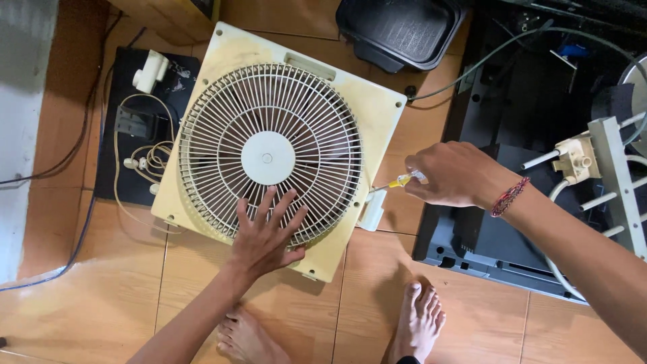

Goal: The person disassembles an electric box fan on the floor. They use a screwdriver to unscrew the casing screws, remove the front grille, set the grille aside, and begin working on the exposed fan blades and rear housing.

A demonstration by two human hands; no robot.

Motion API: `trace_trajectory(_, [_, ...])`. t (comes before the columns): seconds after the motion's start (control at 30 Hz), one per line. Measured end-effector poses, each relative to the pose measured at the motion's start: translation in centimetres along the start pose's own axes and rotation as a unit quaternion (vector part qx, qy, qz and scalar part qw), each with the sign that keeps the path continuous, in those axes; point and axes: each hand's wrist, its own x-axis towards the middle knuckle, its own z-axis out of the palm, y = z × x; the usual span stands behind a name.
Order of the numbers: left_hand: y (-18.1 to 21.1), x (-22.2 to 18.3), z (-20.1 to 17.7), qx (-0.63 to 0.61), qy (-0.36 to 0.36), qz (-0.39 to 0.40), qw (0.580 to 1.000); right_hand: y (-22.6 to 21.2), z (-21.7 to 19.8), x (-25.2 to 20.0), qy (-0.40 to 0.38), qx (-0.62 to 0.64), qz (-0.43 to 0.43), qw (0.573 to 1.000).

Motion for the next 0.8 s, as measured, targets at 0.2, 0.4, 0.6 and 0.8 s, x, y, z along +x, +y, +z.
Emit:
trace_trajectory(0.2, [2.1,4.1,-1.3,-0.028,-0.009,-0.069,0.997,0.5,-1.0,0.5,0.009,-0.016,0.018,1.0])
trace_trajectory(0.4, [3.4,13.6,-1.1,-0.093,0.004,-0.084,0.992,1.9,-3.0,-0.1,0.086,-0.031,0.054,0.994])
trace_trajectory(0.6, [1.2,20.5,1.2,-0.18,-0.094,-0.036,0.978,4.5,-1.7,1.3,0.216,-0.003,0.079,0.973])
trace_trajectory(0.8, [1.8,19.4,-0.2,-0.185,-0.162,-0.06,0.968,5.6,-1.3,1.9,0.257,0.012,0.085,0.963])
